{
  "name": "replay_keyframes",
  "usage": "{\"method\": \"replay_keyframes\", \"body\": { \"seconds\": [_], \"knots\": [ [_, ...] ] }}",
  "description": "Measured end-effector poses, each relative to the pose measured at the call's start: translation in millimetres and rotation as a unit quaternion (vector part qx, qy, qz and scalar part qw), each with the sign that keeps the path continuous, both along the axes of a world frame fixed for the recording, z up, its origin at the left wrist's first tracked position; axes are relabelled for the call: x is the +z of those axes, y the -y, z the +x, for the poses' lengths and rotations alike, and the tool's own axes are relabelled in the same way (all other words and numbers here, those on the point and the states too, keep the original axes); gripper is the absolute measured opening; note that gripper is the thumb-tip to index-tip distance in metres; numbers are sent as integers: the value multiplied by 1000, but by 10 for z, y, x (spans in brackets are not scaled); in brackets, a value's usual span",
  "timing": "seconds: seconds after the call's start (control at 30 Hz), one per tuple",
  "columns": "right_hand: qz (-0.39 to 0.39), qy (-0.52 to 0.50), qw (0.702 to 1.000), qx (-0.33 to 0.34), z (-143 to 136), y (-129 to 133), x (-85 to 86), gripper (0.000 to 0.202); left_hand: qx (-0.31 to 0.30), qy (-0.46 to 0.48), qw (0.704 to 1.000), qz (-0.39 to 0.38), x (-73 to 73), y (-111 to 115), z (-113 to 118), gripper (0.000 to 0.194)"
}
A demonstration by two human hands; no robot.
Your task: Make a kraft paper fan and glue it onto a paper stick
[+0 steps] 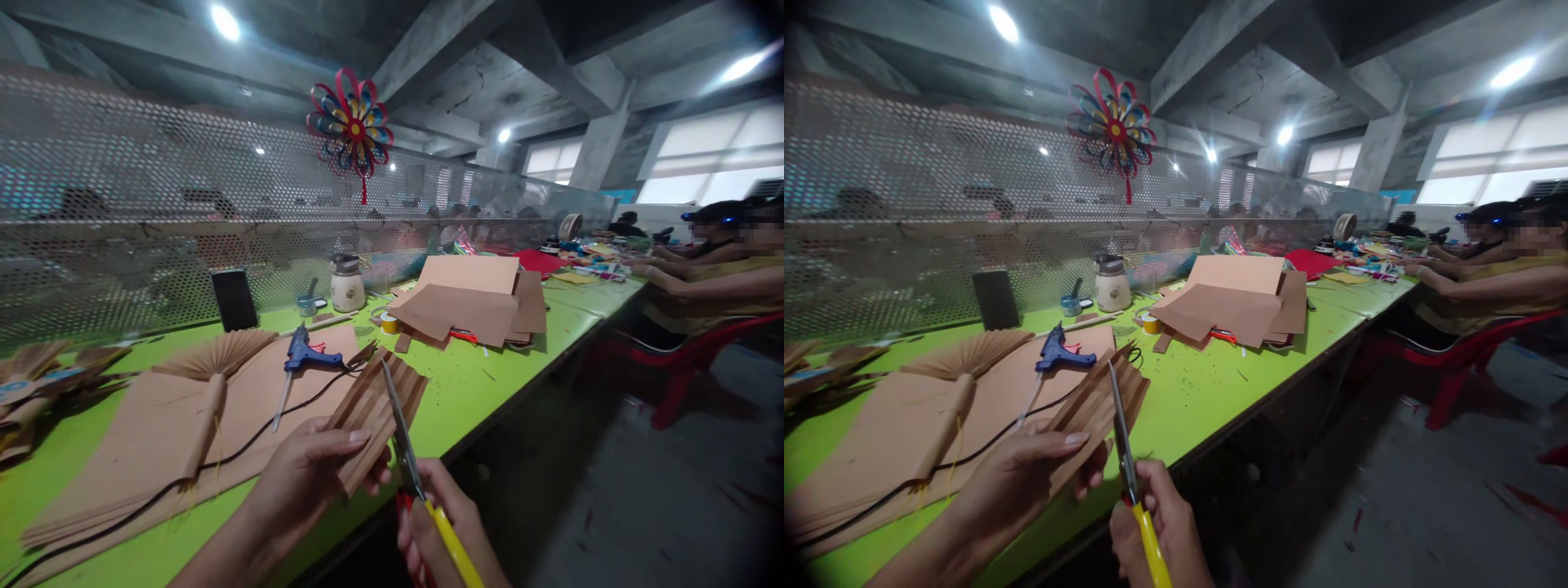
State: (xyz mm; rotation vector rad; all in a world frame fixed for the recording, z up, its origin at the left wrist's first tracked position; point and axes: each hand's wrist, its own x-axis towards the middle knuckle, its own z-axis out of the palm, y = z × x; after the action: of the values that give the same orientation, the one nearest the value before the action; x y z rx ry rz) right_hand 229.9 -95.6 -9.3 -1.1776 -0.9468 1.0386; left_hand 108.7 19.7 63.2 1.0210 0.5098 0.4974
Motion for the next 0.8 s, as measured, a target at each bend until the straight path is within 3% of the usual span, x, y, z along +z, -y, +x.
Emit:
{"method": "replay_keyframes", "body": {
  "seconds": [0.3,0.53,0.8],
  "knots": [
    [-10,5,1000,-14,-21,11,-20,60,-6,-27,1000,-1,-60,-17,-13,17],
    [59,-30,998,7,4,-39,-77,59,-60,0,998,8,-19,87,43,19],
    [51,-39,998,5,0,-31,-119,61,-62,19,998,-23,-98,76,64,18]
  ]
}}
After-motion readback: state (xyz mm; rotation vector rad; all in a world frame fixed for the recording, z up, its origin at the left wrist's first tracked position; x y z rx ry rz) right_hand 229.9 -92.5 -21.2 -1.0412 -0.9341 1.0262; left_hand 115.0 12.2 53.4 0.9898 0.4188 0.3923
